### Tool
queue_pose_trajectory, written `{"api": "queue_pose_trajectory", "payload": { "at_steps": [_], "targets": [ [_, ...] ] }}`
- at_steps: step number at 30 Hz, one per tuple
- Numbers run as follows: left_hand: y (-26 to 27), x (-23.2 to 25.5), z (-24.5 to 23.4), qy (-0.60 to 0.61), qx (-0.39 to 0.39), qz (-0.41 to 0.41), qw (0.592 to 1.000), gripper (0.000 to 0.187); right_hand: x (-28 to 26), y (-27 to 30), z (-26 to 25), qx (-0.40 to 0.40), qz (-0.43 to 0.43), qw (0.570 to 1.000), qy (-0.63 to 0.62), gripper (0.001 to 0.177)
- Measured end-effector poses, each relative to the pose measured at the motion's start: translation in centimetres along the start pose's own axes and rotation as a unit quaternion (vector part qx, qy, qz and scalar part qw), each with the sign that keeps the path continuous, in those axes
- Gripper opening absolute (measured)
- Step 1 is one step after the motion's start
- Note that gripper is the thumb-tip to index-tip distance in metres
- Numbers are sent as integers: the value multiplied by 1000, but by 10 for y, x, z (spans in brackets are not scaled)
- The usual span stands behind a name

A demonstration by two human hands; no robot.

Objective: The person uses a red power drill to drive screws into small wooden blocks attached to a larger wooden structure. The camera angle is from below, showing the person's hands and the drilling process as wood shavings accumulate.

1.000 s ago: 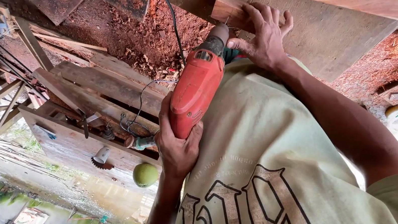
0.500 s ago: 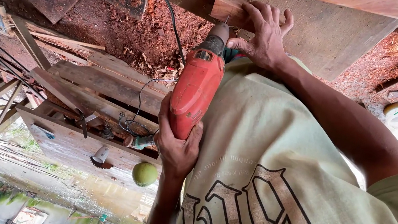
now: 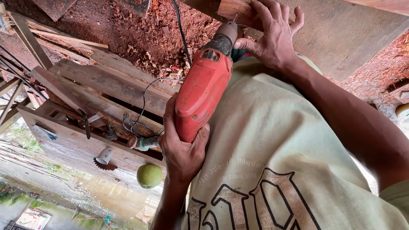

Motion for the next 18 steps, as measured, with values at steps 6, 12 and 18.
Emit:
{"api": "queue_pose_trajectory", "payload": {
  "at_steps": [6,12,18],
  "targets": [
    [0,-1,0,-7,2,-15,1000,79,0,0,-1,-6,2,1000,-9,117],
    [-4,5,0,-8,0,-15,1000,78,-1,-1,-2,1,2,1000,-9,116],
    [-16,23,-6,-2,-39,16,999,73,-2,-5,-9,-16,-5,1000,9,112]
  ]
}}
Point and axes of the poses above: each hand's wrist, its own y-axis away from the middle knuckle, its own z-axis out of the palm, x = y × z, the point moved 4 cm from there along -y, towards the middle knuckle, and after that the axes turned 7 degrees about y, right-handed, at the moved point
